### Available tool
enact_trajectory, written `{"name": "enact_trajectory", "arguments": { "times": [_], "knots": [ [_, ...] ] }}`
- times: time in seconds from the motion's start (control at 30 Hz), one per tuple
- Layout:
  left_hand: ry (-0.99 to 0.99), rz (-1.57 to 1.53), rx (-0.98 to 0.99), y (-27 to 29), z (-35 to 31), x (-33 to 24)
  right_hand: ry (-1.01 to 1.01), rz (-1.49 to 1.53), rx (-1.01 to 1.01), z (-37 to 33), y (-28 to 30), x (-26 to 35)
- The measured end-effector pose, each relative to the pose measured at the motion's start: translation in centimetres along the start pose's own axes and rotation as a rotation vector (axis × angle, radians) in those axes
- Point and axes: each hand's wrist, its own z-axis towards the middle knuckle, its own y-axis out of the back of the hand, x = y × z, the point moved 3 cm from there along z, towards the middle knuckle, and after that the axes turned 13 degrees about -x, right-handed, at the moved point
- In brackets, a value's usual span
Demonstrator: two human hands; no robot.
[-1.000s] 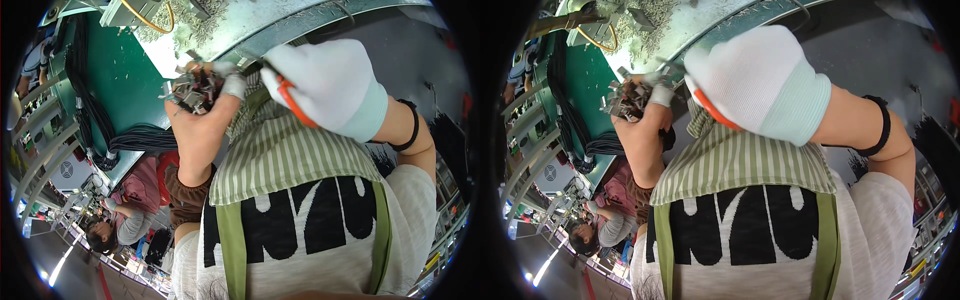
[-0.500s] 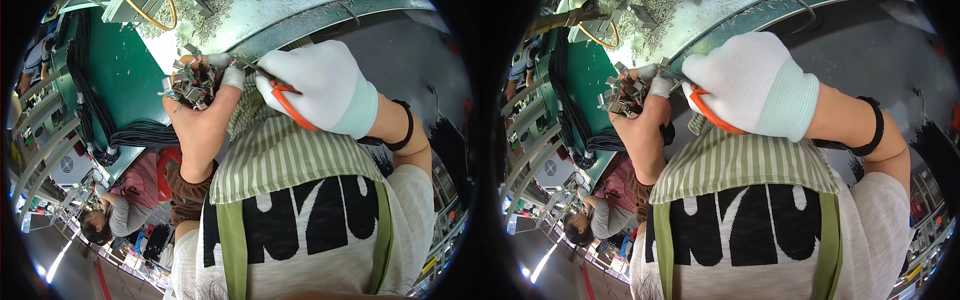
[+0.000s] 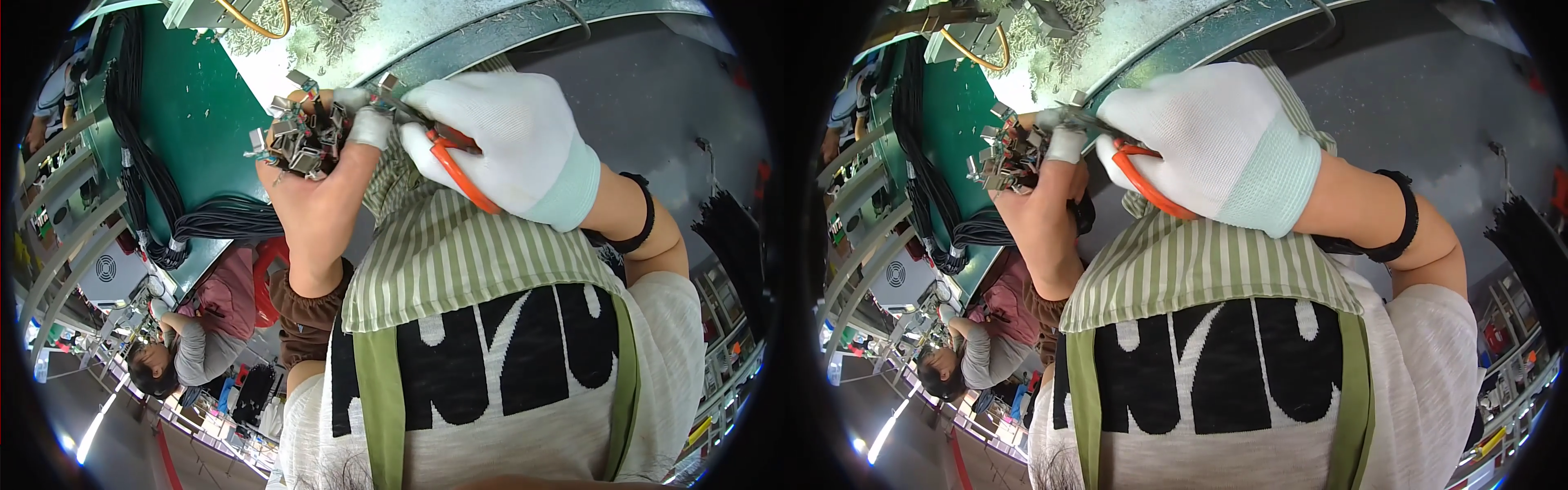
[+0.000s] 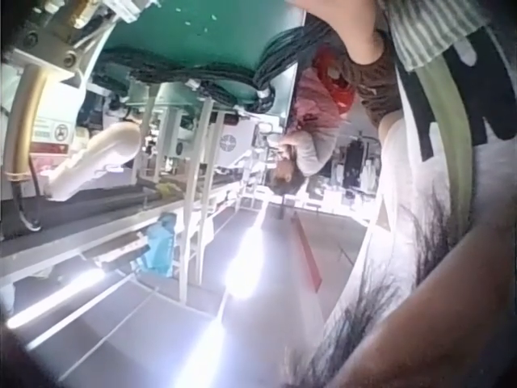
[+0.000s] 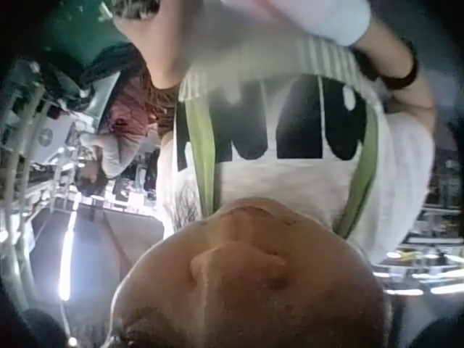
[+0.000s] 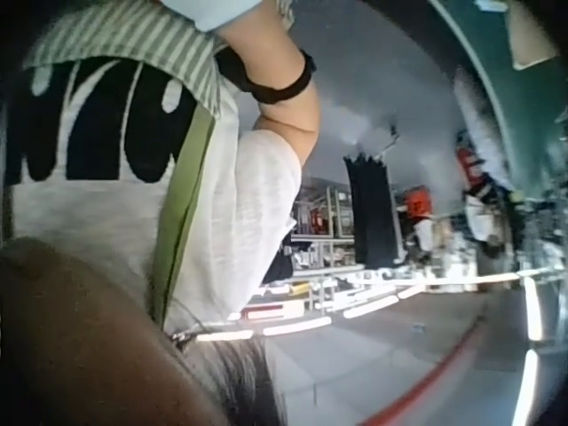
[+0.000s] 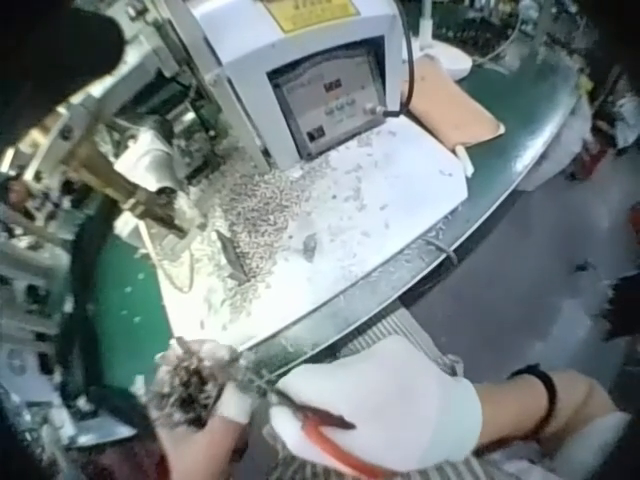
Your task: Trimming excess material from small components using a hand tool at an assembly station.
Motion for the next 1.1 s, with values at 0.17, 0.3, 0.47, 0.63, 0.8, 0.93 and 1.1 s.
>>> {"name": "enact_trajectory", "arguments": {
  "times": [0.17, 0.3, 0.47, 0.63, 0.8, 0.93, 1.1],
  "knots": [
    [0.067, 0.043, 0.03, -0.4, 0.2, -0.3, 0.065, -0.135, -0.016, 0.4, 0.0, -0.1],
    [0.24, -0.051, 0.119, 0.3, 1.4, 0.5, -0.021, 0.165, 0.262, 1.1, -0.6, -1.0],
    [0.361, -0.32, 0.16, 2.2, 4.5, 2.0, -0.272, 0.358, 0.169, 2.9, -0.5, -2.5],
    [0.429, -0.338, 0.191, 2.6, 7.8, 1.4, -0.846, 0.776, 0.251, 5.3, -0.7, -4.4],
    [0.435, -0.295, 0.285, 1.3, 9.2, 0.5, 0.092, 0.238, -0.05, 8.7, -1.8, -5.6],
    [0.41, -0.281, 0.326, 1.3, 10.0, 0.0, -0.064, 0.189, 0.106, 10.0, -2.6, -3.3],
    [0.368, -0.202, 0.317, 1.4, 10.1, -0.5, -0.191, 0.531, 0.416, 11.2, -4.1, -4.6]
  ]
}}
